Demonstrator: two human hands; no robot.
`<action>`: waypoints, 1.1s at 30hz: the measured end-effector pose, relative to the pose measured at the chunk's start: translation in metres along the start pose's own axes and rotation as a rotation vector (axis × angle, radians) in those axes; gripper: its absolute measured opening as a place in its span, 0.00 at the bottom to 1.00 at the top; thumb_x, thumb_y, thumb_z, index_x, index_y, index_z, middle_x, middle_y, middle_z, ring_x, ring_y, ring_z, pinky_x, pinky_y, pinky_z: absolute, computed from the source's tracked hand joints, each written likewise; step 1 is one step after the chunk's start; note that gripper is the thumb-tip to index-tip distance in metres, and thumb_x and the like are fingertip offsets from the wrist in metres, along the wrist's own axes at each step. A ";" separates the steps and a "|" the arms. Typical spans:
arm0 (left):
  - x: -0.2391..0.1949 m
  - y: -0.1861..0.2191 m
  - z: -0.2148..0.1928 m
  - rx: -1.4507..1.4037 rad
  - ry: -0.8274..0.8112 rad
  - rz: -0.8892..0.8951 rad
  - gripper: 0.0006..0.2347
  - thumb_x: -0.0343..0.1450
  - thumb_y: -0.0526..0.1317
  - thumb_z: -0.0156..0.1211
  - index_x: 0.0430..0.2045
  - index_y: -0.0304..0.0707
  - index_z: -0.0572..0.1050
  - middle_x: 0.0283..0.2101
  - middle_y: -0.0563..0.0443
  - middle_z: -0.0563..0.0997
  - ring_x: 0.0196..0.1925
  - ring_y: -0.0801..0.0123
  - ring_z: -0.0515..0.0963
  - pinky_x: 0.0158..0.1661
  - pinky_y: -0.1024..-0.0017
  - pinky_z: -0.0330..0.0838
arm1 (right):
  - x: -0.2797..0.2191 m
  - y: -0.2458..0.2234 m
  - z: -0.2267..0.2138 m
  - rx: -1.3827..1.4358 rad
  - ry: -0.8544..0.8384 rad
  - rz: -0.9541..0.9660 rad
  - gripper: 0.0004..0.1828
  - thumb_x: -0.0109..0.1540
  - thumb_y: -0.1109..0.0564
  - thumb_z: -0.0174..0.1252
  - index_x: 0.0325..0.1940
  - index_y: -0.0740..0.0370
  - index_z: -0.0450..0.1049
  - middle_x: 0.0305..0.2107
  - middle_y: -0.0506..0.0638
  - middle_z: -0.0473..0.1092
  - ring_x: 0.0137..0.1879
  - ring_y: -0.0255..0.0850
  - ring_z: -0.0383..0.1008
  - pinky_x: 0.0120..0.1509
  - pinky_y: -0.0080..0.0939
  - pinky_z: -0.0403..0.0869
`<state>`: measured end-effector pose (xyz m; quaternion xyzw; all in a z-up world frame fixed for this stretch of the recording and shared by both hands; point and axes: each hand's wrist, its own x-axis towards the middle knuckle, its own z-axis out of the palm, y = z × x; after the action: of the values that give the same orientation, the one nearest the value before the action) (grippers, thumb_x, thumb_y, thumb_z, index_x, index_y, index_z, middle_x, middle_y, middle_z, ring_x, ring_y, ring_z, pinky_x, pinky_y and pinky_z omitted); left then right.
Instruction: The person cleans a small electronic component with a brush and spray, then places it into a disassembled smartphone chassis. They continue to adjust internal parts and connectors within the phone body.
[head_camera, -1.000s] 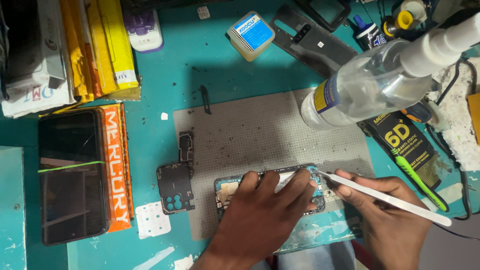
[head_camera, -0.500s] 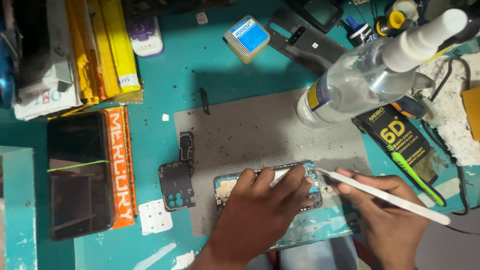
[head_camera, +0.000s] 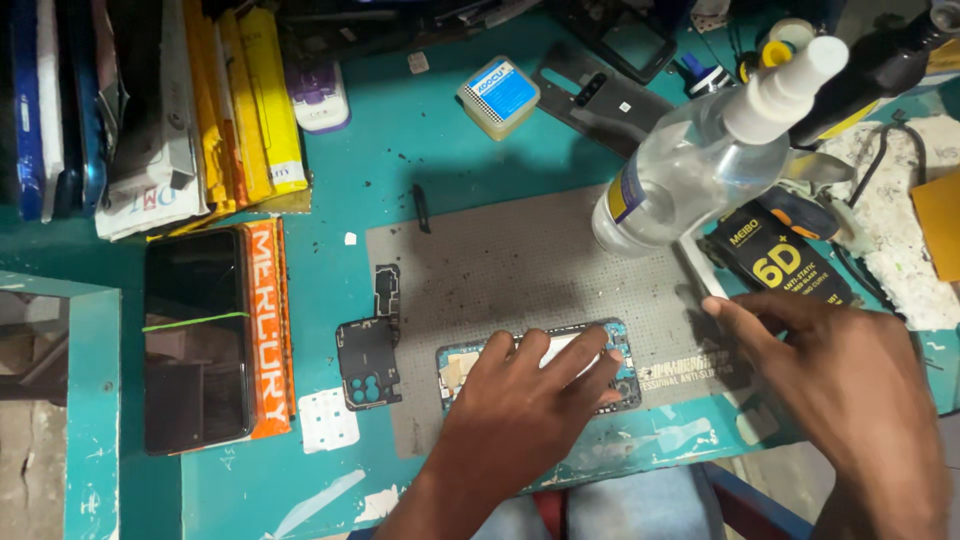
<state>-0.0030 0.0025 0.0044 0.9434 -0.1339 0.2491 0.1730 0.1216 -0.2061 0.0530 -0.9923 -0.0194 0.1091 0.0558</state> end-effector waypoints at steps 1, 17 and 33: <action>-0.001 -0.001 0.000 -0.014 -0.015 -0.001 0.15 0.72 0.48 0.64 0.49 0.41 0.77 0.56 0.54 0.76 0.42 0.62 0.76 0.42 0.62 0.70 | 0.004 -0.003 0.001 0.000 0.072 -0.103 0.17 0.62 0.42 0.67 0.48 0.54 0.85 0.26 0.60 0.78 0.28 0.51 0.77 0.38 0.49 0.75; -0.014 -0.010 0.014 -0.084 -0.153 0.007 0.13 0.72 0.41 0.59 0.49 0.39 0.80 0.60 0.53 0.73 0.47 0.63 0.72 0.48 0.62 0.66 | 0.004 -0.017 0.027 0.281 0.030 -0.781 0.16 0.53 0.54 0.69 0.45 0.55 0.84 0.41 0.47 0.76 0.34 0.39 0.80 0.36 0.38 0.77; -0.010 -0.011 0.014 -0.097 -0.165 -0.026 0.12 0.71 0.42 0.58 0.44 0.36 0.81 0.60 0.49 0.73 0.43 0.59 0.75 0.48 0.59 0.70 | 0.001 -0.040 0.026 0.275 0.115 -0.889 0.10 0.54 0.59 0.68 0.37 0.65 0.80 0.35 0.50 0.76 0.34 0.45 0.79 0.36 0.42 0.77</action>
<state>-0.0020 0.0088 -0.0148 0.9530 -0.1473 0.1615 0.2099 0.1163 -0.1637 0.0323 -0.8755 -0.4250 0.0211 0.2290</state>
